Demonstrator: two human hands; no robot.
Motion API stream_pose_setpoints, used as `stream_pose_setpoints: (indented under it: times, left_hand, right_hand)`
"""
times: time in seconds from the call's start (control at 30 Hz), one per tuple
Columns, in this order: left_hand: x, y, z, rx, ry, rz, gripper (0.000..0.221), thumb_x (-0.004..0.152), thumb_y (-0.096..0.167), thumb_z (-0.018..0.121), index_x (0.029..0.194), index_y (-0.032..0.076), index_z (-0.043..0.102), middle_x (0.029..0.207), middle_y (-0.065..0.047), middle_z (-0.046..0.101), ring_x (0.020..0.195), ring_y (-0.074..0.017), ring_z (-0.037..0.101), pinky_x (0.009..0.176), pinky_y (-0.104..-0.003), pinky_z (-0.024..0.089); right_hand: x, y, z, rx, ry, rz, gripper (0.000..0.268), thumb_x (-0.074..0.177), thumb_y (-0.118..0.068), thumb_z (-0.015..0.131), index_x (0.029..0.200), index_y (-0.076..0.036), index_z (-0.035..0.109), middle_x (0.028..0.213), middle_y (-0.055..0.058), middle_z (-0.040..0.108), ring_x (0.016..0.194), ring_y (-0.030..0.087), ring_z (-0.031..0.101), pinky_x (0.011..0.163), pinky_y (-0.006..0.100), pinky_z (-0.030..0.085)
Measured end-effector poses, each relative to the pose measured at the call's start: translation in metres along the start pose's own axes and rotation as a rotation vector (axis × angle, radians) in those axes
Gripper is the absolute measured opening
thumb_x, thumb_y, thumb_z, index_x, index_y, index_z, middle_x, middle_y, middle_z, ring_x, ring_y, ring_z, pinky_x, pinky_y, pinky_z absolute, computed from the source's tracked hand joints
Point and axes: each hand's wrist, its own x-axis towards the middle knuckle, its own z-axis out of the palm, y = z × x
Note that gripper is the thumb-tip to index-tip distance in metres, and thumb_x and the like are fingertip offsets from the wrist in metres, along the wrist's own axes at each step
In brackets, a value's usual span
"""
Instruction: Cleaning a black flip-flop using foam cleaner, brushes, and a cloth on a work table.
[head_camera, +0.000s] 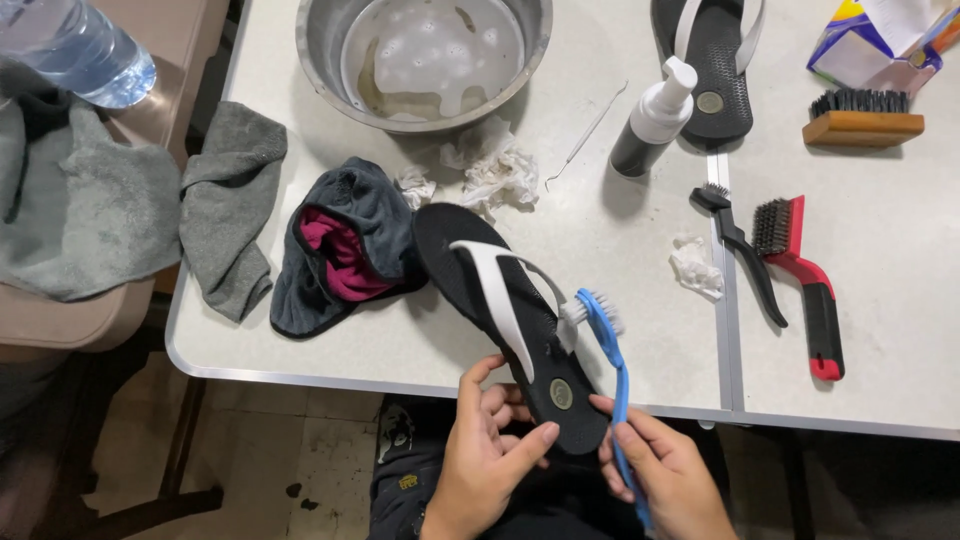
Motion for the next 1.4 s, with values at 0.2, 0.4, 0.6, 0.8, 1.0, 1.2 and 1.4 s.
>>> stream_pose_setpoints:
  times: [0.2, 0.4, 0.6, 0.8, 1.0, 1.2, 1.4]
  left_hand:
    - [0.012, 0.026, 0.004, 0.433, 0.055, 0.289, 0.052, 0.079, 0.029, 0.082, 0.121, 0.010, 0.058, 0.110, -0.003, 0.068, 0.098, -0.0130, 0.069, 0.064, -0.024, 0.059]
    - [0.013, 0.015, 0.020, 0.672, 0.045, 0.640, 0.101, 0.076, 0.033, 0.087, 0.152, 0.003, 0.028, 0.166, -0.024, 0.029, 0.149, -0.0331, 0.046, 0.098, -0.035, 0.055]
    - [0.011, 0.013, 0.016, 0.892, 0.064, 0.889, 0.072, 0.088, 0.009, 0.061, 0.150, -0.012, 0.032, 0.155, -0.037, 0.042, 0.142, -0.0481, 0.053, 0.118, -0.044, 0.047]
    - [0.023, 0.013, 0.030, 0.997, 0.112, 0.914, 0.064, 0.093, -0.007, 0.049, 0.153, -0.014, 0.027, 0.159, -0.039, 0.032, 0.150, -0.0508, 0.039, 0.121, -0.052, 0.043]
    - [0.044, 0.025, 0.009, 1.000, -0.110, 1.018, 0.069, 0.083, -0.021, 0.034, 0.151, -0.013, 0.032, 0.159, -0.040, 0.031, 0.152, -0.0520, 0.032, 0.127, -0.058, 0.037]
    - [0.087, 0.051, -0.027, 0.890, -0.304, 0.909, 0.070, 0.090, -0.018, 0.035, 0.158, 0.000, 0.030, 0.167, -0.031, 0.022, 0.155, -0.0445, 0.034, 0.120, -0.042, 0.044]
    - [0.094, 0.050, -0.034, 0.876, -0.240, 0.901, 0.070, 0.091, -0.018, 0.035, 0.158, 0.002, 0.030, 0.167, -0.033, 0.023, 0.151, -0.0470, 0.042, 0.104, -0.038, 0.053]
  right_hand:
    - [0.006, 0.040, 0.021, 0.305, 0.069, 0.008, 0.050, 0.098, -0.014, 0.056, 0.143, 0.006, 0.061, 0.070, 0.024, 0.058, 0.046, 0.026, 0.047, 0.046, 0.036, 0.039]
    - [0.004, 0.055, 0.023, 0.353, -0.128, -0.126, 0.058, 0.095, -0.020, 0.062, 0.147, 0.004, 0.053, 0.070, 0.019, 0.057, 0.054, 0.024, 0.053, 0.048, 0.036, 0.048]
    - [-0.011, -0.012, -0.015, -0.202, 0.103, -0.038, 0.068, 0.093, -0.002, 0.059, 0.158, -0.017, 0.049, 0.096, 0.013, 0.067, 0.056, 0.025, 0.057, 0.043, 0.036, 0.052]
    - [-0.013, -0.048, -0.055, -1.087, 0.180, -0.197, 0.070, 0.092, -0.024, 0.063, 0.157, -0.039, 0.045, 0.100, -0.008, 0.084, 0.088, 0.008, 0.079, 0.087, 0.023, 0.054]
    - [0.003, -0.045, -0.058, -1.207, 0.121, -0.479, 0.069, 0.094, -0.015, 0.063, 0.158, -0.032, 0.044, 0.083, -0.002, 0.059, 0.067, 0.018, 0.054, 0.071, 0.026, 0.049]
    - [0.021, -0.072, -0.023, -1.241, 0.164, -0.424, 0.071, 0.099, -0.015, 0.059, 0.162, -0.037, 0.035, 0.077, 0.001, 0.050, 0.063, 0.021, 0.046, 0.062, 0.031, 0.047]
    - [0.029, -0.074, -0.014, -1.267, 0.146, -0.458, 0.071, 0.099, -0.015, 0.058, 0.163, -0.032, 0.033, 0.075, 0.002, 0.049, 0.061, 0.021, 0.044, 0.060, 0.038, 0.042]
